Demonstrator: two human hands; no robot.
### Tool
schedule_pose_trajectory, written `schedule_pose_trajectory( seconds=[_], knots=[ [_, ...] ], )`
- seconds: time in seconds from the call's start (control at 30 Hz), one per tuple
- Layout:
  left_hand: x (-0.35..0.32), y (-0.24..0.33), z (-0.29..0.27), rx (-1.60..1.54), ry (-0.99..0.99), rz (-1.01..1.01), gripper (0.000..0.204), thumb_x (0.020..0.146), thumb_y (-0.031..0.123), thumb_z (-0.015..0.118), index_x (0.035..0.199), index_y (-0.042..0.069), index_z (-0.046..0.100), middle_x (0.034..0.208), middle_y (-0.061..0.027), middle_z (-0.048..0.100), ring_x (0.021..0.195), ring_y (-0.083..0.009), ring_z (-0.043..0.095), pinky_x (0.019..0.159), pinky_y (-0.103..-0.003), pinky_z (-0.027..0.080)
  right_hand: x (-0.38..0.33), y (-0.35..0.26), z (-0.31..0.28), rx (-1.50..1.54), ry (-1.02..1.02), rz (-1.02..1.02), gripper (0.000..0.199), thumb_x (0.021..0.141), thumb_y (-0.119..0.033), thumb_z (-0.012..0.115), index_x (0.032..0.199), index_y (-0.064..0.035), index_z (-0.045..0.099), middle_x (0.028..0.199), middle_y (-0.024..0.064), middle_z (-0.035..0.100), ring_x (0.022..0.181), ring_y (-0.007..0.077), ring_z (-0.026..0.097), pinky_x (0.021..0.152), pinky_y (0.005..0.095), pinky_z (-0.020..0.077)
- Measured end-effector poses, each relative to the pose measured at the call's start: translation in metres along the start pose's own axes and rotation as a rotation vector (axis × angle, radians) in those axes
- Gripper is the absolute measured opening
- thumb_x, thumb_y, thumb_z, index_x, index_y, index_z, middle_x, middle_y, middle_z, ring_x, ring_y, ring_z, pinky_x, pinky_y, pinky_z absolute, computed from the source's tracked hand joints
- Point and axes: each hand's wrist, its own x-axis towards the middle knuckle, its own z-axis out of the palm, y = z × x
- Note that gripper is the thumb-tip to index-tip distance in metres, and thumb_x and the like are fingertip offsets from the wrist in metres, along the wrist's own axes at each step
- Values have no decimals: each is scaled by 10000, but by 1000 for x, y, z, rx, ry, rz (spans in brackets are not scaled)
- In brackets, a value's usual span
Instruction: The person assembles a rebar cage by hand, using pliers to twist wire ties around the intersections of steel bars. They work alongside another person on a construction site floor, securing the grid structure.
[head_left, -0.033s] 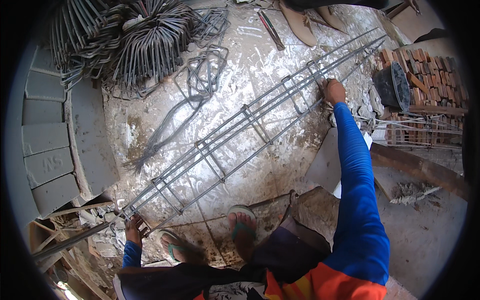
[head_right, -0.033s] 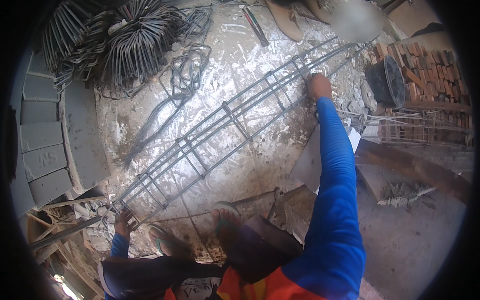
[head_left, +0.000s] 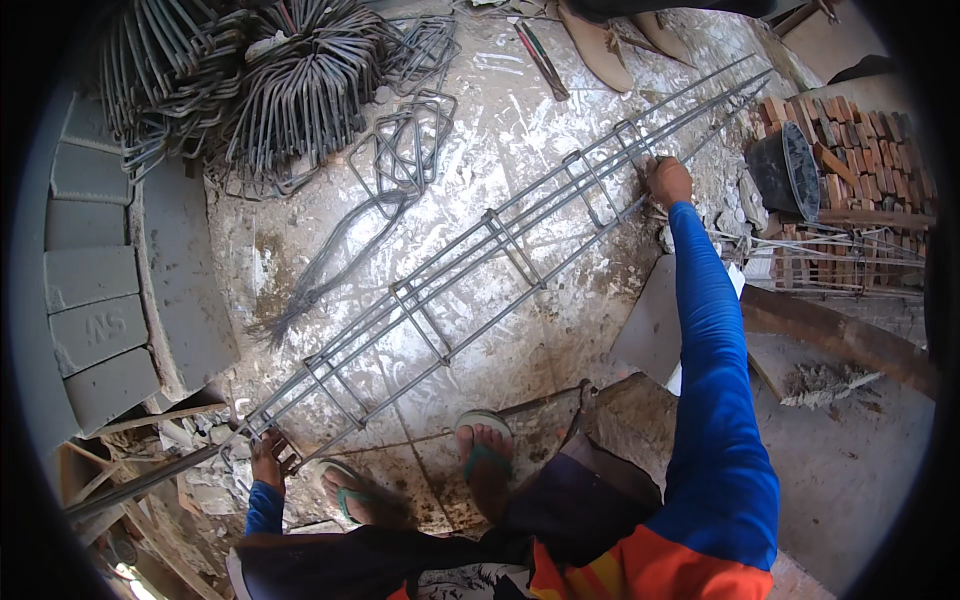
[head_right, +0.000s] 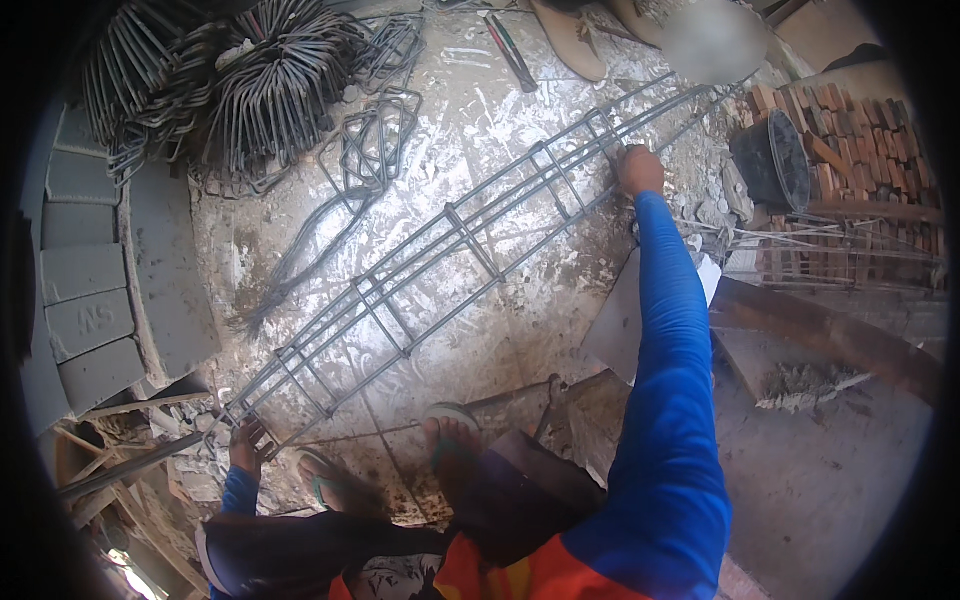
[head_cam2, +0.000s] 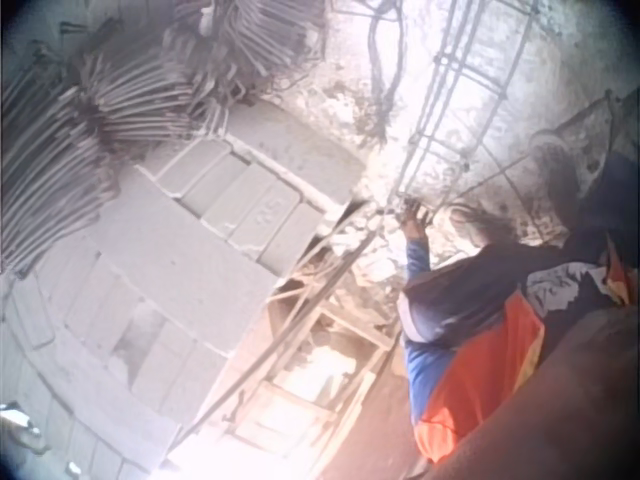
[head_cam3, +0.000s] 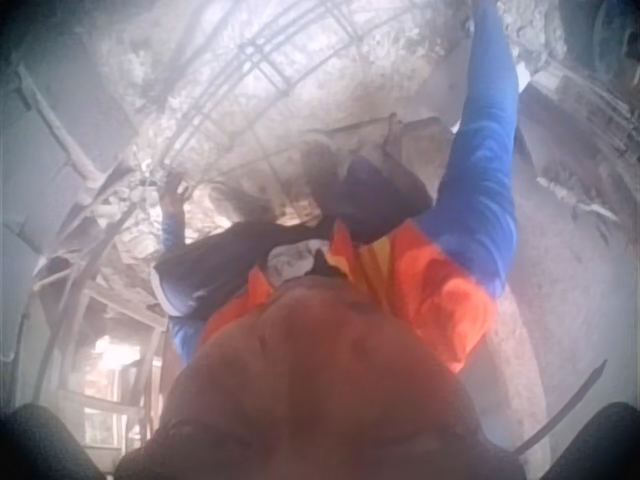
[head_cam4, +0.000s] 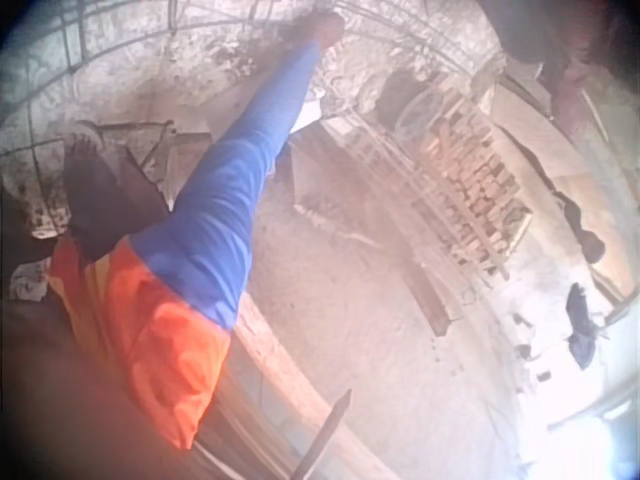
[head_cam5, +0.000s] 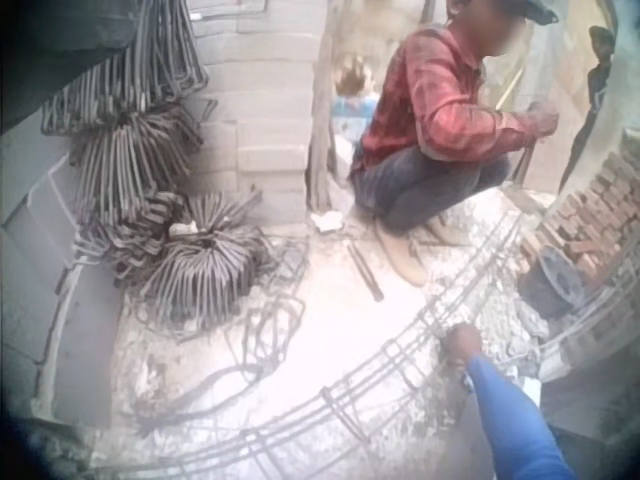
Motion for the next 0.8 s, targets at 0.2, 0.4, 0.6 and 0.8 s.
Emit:
schedule_pose_trajectory(
  seconds=[0.2, 0.4, 0.6, 0.8],
  knots=[
    [-11, 4, -2, 19, -19, 9, 454, 1059, 447, 421, 1343, 114, 544, 1316, -100, 600, 1218, -248, 578, 868, -451, 534, 3, -21, -22, -15, -164, 88, 513, 957, -485, 553, 1072, -11, 711, 1085, 268, 699, 1049, 429, 670, 927, 499, 524],
    [-10, -1, -4, -30, -31, 5, 459, 1064, 442, 391, 1346, 111, 538, 1334, -101, 579, 1223, -251, 559, 911, -473, 507, -5, -31, -35, 17, -161, 127, 515, 949, -535, 569, 1066, -62, 738, 1078, 237, 710, 1040, 428, 672, 916, 499, 526],
    [-5, -4, 7, -161, -3, 5, 425, 1059, 436, 389, 1286, 132, 580, 1272, -105, 583, 1210, -273, 533, 966, -498, 450, -4, -17, -15, 89, -14, 113, 534, 926, -556, 606, 1054, -55, 741, 1039, 270, 710, 1002, 444, 680, 897, 511, 530],
    [-1, -4, 16, -187, 22, -41, 425, 1054, 411, 395, 1322, 133, 574, 1370, -108, 553, 1257, -289, 513, 954, -510, 441, 26, 6, 21, 111, 95, -48, 535, 907, -519, 639, 1165, -56, 705, 1018, 268, 713, 976, 439, 685, 856, 512, 536]
  ],
)
